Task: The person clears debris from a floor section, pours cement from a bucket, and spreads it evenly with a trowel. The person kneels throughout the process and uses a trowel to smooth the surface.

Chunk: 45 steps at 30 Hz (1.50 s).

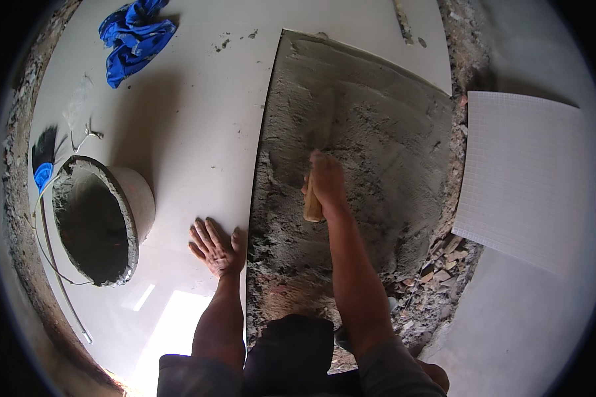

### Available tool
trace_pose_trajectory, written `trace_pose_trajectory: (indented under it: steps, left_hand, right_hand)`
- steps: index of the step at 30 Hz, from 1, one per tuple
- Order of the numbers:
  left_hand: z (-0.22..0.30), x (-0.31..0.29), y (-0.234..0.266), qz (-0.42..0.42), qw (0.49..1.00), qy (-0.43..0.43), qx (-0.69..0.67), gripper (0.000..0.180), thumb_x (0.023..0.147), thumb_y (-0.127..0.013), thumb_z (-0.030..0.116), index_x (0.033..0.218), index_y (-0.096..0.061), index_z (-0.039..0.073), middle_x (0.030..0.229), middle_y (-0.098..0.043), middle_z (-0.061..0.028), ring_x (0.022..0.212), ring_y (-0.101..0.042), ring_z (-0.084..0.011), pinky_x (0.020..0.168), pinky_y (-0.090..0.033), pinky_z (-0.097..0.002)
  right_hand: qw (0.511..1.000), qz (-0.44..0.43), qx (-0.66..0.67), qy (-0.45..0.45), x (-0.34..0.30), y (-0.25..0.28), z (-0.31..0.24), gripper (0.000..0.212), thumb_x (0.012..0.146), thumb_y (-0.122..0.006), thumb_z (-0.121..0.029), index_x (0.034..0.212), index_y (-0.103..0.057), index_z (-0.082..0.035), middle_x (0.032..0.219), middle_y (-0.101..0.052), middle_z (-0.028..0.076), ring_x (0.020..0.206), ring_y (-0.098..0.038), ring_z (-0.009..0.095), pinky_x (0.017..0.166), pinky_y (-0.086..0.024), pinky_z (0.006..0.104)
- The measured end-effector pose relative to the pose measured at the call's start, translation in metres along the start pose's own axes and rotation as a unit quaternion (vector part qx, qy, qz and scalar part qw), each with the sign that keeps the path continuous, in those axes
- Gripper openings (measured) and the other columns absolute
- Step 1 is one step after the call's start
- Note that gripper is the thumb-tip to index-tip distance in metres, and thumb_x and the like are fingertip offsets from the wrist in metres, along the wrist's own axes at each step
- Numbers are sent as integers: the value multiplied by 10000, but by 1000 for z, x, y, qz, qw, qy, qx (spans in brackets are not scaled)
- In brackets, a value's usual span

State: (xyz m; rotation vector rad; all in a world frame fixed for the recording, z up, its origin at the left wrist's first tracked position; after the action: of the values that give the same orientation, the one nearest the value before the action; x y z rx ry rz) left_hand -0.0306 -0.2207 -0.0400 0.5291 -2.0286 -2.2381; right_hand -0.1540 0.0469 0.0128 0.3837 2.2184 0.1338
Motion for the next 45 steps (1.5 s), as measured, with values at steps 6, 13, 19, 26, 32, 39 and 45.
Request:
trace_pose_trajectory:
  steps: [6,13,19,26,32,39,45]
  left_hand:
    - [-3,1,-1,-22,1000,4,-13,850,872,-374,636,1478,-183,72,1554,-113,-138,1439,-16,-332,1126,36,-551]
    - [-6,1,-6,-33,999,3,-6,811,900,-278,637,1492,-149,97,1566,-61,-118,1444,26,-306,1127,77,-526]
    - [-6,0,-7,-12,1000,-7,-1,741,925,-351,543,1494,-147,114,1567,-72,-111,1446,9,-302,1131,47,-520]
    - [-8,-1,-9,-14,1000,-6,-14,713,937,-315,530,1498,-135,130,1571,-44,-98,1447,34,-287,1128,72,-519]
    - [-9,0,-11,-13,1000,1,-10,646,957,-322,446,1499,-145,143,1574,-60,-67,1449,8,-276,1132,58,-523]
    - [-10,-2,-12,29,999,-11,-35,571,985,-284,405,1501,-154,195,1574,-77,-2,1451,-8,-235,1137,50,-521]
    - [-14,-2,-14,72,996,-37,-42,535,991,-289,400,1482,-234,195,1558,-172,-2,1449,-71,-230,1134,-7,-531]
  right_hand:
    - [854,129,-492,110,-5,90,9,610,967,-348,-491,1329,-432,-7,1301,-520,197,1198,-494,375,1021,-356,497]
    - [955,96,-278,-35,13,164,19,480,937,-473,-433,1200,-556,-41,948,-616,162,861,-628,221,623,-513,349]
    - [862,-157,-482,28,-72,99,54,559,913,-497,-527,1186,-564,-43,953,-644,193,905,-639,322,712,-505,433]
    - [898,-109,-425,34,-42,72,-9,522,932,-471,-511,1180,-578,-63,867,-638,135,708,-634,229,633,-516,385]
    - [813,-178,-545,107,-40,61,2,457,921,-505,-475,993,-646,-46,701,-610,97,655,-617,222,601,-494,383]
    - [752,-272,-578,161,-132,73,125,492,877,-586,-442,1125,-591,-17,994,-645,209,1003,-598,383,857,-469,424]
    - [788,-108,-527,299,-179,88,152,358,886,-558,-418,948,-580,-67,810,-638,139,767,-635,361,671,-508,462]
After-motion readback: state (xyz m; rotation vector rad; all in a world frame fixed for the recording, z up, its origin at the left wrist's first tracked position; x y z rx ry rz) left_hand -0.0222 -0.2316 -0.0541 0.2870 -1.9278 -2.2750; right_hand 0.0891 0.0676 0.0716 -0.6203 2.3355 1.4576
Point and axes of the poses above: each hand's wrist, its own x-axis towards the middle knuckle, its own y-axis out of the back of the hand, z = x × y, the point moved 4 cm from there along x, towards the middle knuckle
